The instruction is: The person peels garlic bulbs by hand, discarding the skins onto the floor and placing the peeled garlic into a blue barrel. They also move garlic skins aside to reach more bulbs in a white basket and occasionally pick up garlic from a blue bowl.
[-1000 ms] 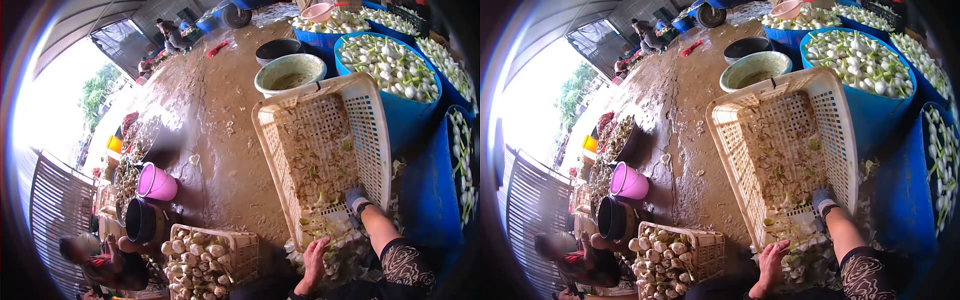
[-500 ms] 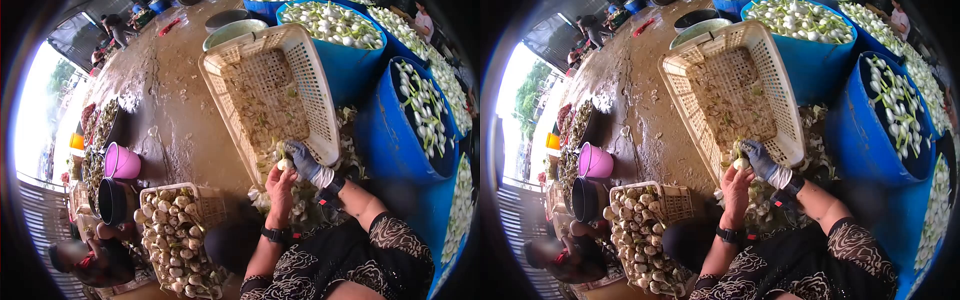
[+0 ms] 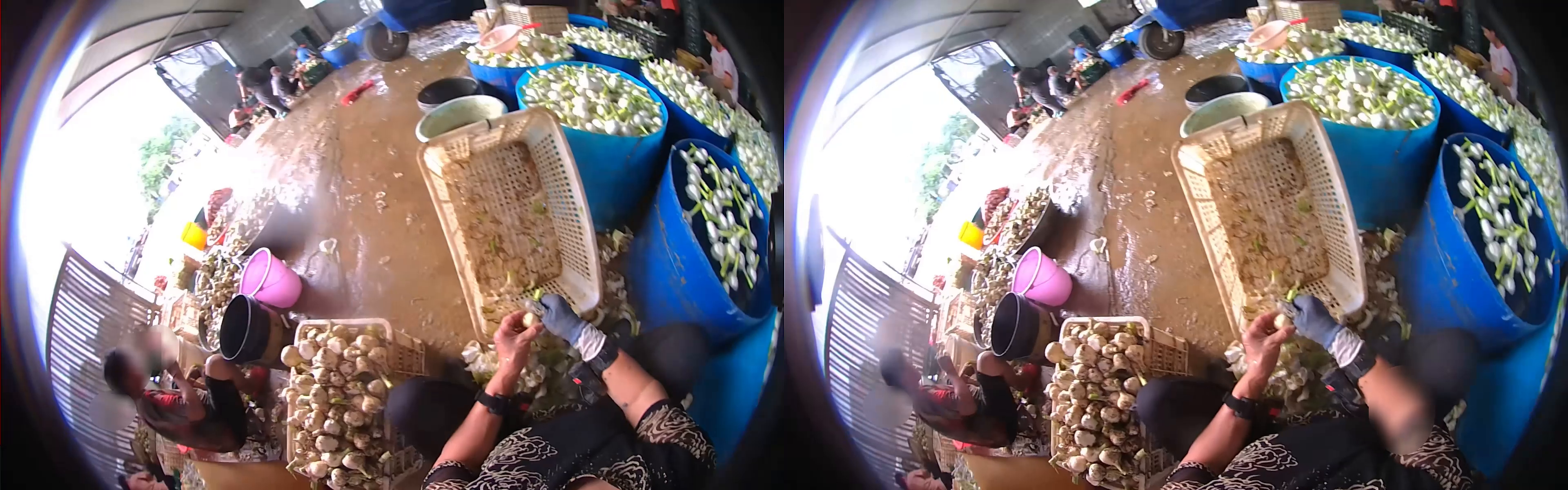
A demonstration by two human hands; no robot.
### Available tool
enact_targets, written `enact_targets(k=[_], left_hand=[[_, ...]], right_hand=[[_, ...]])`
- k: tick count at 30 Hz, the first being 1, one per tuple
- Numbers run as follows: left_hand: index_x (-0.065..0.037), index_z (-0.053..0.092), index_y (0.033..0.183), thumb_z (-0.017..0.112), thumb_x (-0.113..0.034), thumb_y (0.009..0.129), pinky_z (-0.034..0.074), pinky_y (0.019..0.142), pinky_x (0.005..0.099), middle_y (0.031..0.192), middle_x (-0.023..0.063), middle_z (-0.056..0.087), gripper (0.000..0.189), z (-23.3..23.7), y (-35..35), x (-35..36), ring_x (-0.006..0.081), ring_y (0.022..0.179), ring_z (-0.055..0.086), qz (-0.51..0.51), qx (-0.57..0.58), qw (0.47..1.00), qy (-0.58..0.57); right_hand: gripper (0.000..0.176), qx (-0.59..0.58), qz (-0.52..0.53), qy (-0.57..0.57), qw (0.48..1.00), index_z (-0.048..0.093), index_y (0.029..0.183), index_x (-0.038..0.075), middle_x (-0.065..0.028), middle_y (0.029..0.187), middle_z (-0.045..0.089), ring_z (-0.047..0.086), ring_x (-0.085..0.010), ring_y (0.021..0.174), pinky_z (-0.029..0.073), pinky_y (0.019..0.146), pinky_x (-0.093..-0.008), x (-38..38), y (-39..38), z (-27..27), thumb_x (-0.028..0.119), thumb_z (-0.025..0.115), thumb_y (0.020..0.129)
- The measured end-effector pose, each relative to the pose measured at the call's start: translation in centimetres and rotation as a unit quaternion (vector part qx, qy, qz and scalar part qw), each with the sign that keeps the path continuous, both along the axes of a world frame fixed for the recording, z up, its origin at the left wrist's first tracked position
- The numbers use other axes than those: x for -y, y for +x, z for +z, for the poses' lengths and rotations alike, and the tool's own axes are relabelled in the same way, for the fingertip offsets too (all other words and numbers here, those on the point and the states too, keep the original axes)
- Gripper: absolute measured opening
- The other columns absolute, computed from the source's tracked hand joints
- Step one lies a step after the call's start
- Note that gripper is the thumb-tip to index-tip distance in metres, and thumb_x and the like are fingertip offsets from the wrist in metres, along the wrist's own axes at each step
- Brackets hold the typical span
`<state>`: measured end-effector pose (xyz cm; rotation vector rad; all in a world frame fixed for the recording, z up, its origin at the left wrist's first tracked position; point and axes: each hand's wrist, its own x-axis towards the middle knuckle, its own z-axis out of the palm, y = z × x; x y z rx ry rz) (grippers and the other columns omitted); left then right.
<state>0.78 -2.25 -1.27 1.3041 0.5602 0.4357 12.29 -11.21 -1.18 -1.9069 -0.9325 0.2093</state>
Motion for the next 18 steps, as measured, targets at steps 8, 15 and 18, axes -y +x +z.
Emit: enact_targets(k=[8,15,18], left_hand=[[0.004,0.06,0.103,0.068,-0.003,0.076,0.051,0.067,0.0234,0.088,0.0068,0.066,0.029,2.9,-0.7,-0.8,0.0123,0.075,0.062,-0.046,0.032,0.991,-0.123],[0.002,0.055,0.112,0.057,-0.014,0.09,0.054,0.068,0.027,0.1,0.0093,0.063,0.028,0.5,-0.7,-1.5,0.0161,0.083,0.063,-0.107,0.137,0.929,-0.326],[0.003,0.053,0.117,0.056,-0.014,0.091,0.054,0.07,0.0282,0.1,0.0083,0.063,0.031,0.6,-0.3,-1.1,0.0156,0.085,0.063,-0.075,0.097,0.958,-0.26]], right_hand=[[0.03,-0.119,0.05,0.046,0.991,0.059,0.08,-0.002,-0.0135,0.069,0.059,0.053,-0.0179,0.062,0.041,0.058,-0.0349,1.9,-0.7,2.2,0.026,0.057,0.09],[0.012,-0.038,0.117,0.055,0.991,0.061,0.09,0.001,-0.0074,0.076,0.061,0.053,-0.0142,0.068,0.044,0.064,-0.0306,3.7,0.0,2.7,0.013,0.061,0.087],[0.012,-0.199,0.039,0.149,0.968,0.062,0.09,0.002,-0.0034,0.078,0.062,0.054,-0.0121,0.069,0.046,0.065,-0.0285,3.1,-0.7,3.0,0.013,0.064,0.085]])
